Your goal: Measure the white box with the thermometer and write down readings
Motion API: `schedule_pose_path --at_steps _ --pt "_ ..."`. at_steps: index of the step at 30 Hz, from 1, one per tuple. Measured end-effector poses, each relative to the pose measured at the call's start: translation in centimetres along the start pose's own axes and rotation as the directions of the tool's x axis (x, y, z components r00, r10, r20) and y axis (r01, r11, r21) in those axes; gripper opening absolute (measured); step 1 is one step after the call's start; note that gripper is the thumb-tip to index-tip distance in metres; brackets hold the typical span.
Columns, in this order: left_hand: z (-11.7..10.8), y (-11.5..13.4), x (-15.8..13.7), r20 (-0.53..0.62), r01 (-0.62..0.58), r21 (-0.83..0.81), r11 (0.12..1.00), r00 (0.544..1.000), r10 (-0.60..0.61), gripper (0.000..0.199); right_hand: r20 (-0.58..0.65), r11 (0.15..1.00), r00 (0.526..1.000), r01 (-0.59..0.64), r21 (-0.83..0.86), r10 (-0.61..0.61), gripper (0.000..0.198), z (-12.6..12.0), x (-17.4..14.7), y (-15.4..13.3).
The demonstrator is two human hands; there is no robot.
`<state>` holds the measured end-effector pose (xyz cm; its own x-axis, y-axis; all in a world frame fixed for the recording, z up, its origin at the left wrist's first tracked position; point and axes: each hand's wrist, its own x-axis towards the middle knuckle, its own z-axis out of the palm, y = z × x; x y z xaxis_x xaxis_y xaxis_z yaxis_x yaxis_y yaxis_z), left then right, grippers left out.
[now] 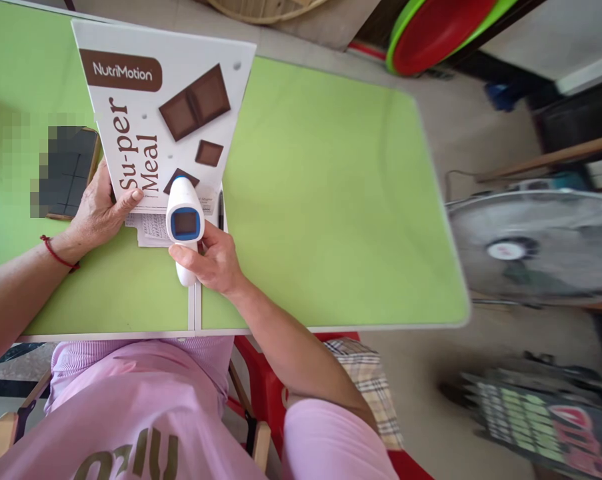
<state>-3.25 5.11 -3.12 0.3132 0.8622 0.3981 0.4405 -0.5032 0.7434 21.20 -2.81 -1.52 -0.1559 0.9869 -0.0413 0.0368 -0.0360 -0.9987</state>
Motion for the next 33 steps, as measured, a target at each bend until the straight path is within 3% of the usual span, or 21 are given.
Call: schedule_pose_path --at_steps 13,27,33 --pt "0.0 0.2 0.1 -0.006 0.003 -0.022 1.0 1.0 -0.003 0.083 0.005 0.996 0.999 0.05 -0.072 -0.049 0.05 -0.1 0.0 0.3" --pt "0.1 0.3 0.1 -0.02 0.0 -0.049 0.999 1.0 -0.001 0.085 0.025 1.0 0.999 0.031 0.004 -0.031 0.055 0.4 0.1 -0.3" --pt "0.2 0.2 0.0 -0.085 0.013 -0.095 0.995 0.996 -0.021 0.084 0.026 0.998 0.997 0.069 -0.009 -0.068 0.057 0.0 0.0 -0.7"
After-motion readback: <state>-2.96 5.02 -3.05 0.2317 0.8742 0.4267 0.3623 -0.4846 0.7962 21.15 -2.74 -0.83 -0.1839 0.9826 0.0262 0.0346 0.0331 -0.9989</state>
